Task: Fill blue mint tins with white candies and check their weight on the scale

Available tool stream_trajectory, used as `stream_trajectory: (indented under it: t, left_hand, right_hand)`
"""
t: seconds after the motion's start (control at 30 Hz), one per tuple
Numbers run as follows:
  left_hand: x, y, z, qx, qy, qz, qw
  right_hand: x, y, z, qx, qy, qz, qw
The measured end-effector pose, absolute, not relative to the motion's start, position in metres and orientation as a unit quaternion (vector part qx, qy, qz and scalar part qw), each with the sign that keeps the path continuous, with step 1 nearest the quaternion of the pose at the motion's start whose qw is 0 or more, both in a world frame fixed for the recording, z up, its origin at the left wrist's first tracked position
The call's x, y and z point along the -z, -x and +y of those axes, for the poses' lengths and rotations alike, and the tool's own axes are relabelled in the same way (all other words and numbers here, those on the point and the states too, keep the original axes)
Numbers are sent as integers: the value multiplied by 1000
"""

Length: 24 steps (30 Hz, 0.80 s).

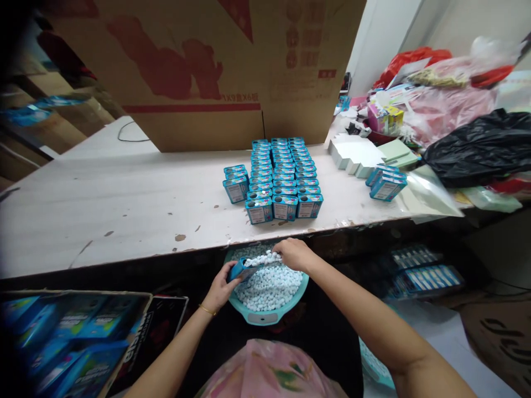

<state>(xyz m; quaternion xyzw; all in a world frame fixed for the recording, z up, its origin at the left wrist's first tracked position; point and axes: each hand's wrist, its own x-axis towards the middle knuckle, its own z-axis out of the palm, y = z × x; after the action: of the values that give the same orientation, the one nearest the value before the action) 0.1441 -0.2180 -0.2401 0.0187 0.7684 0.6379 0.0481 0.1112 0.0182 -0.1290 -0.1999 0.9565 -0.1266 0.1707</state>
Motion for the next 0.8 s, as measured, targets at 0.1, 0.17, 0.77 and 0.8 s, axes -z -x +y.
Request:
stream_trajectory:
  t: [0.1, 0.17, 0.77, 0.8]
  left_hand:
    - [240, -143, -216, -627, -26, 777, 50]
    - [239, -143, -216, -623, -29, 780, 47]
    - [246, -143, -215, -564, -66, 822, 50]
    - [245, -143, -215, -565, -67, 821, 47]
  right_hand:
    - [119, -109, 10, 84, 214, 959, 165]
    - [113, -109, 5, 62, 219, 960, 165]
    - [93, -127, -3, -10, 247, 960, 132]
    - [94, -127, -2, -10, 244, 961, 133]
